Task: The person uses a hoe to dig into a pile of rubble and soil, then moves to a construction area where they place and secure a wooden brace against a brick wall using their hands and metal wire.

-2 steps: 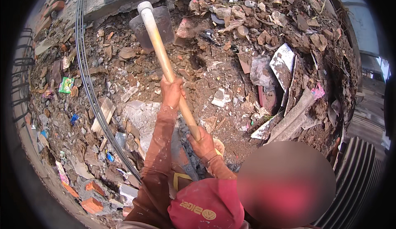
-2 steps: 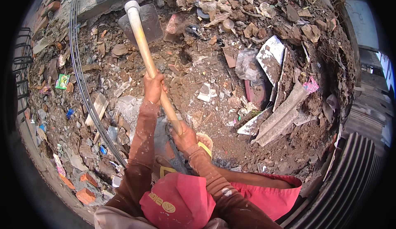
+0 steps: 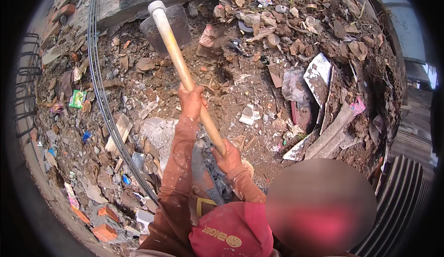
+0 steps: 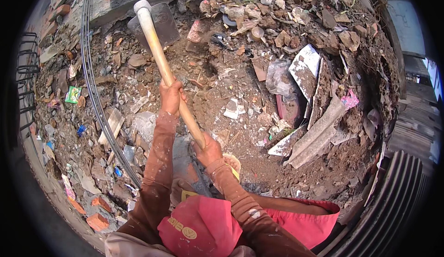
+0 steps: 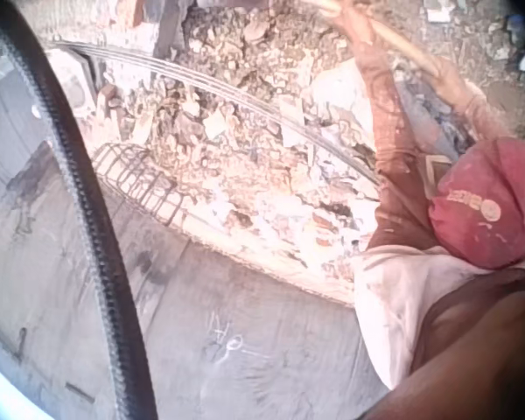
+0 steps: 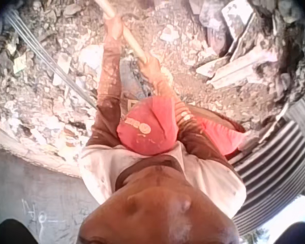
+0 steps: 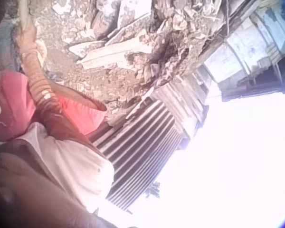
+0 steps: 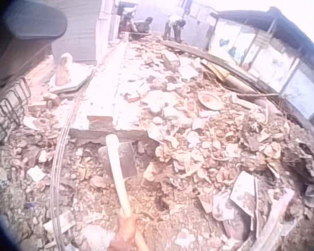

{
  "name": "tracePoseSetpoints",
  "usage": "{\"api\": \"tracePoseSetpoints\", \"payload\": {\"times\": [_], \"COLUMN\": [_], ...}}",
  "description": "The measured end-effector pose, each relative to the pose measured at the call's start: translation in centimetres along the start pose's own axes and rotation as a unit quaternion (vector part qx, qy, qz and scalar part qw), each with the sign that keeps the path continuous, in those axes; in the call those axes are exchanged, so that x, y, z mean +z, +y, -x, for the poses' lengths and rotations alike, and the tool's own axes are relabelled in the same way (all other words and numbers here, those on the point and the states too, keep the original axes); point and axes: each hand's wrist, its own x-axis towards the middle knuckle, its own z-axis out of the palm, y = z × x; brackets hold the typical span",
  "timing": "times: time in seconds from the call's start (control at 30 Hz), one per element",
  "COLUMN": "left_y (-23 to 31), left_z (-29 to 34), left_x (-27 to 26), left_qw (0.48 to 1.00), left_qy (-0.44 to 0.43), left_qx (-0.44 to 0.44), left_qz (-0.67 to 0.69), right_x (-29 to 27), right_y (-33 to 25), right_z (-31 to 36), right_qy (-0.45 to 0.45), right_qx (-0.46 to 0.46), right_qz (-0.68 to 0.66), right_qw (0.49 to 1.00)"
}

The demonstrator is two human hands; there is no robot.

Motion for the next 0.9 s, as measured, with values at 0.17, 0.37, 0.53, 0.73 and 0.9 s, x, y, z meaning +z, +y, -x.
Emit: {"api": "tracePoseSetpoints", "payload": {"times": [0.17, 0.37, 0.53, 0.73, 0.9], "left_y": [3.5, -3.1, -6.4, -2.3, -2.4], "left_z": [-10.2, -10.0, 1.4, -2.6, -12.5], "left_x": [2.9, 2.8, -1.8, -0.7, 4.9], "left_qw": [0.99, 0.995, 0.986, 0.999, 0.99], "left_qy": [0.044, 0.056, -0.007, 0.033, 0.048], "left_qx": [0.073, -0.083, -0.116, 0.004, 0.064], "left_qz": [0.115, 0.016, -0.116, -0.008, 0.117], "right_x": [-3.5, -4.6, 1.4, -1.0, -7.3], "right_y": [-4.3, -2.0, 2.5, 0.9, -0.2], "right_z": [-13.2, -10.3, 3.7, -3.4, -17.5], "right_qy": [-0.015, -0.053, -0.004, -0.023, -0.088], "right_qx": [-0.111, -0.01, 0.085, 0.003, -0.062], "right_qz": [0.143, 0.187, -0.016, 0.079, 0.178], "right_qw": [0.983, 0.981, 0.996, 0.997, 0.978]}}
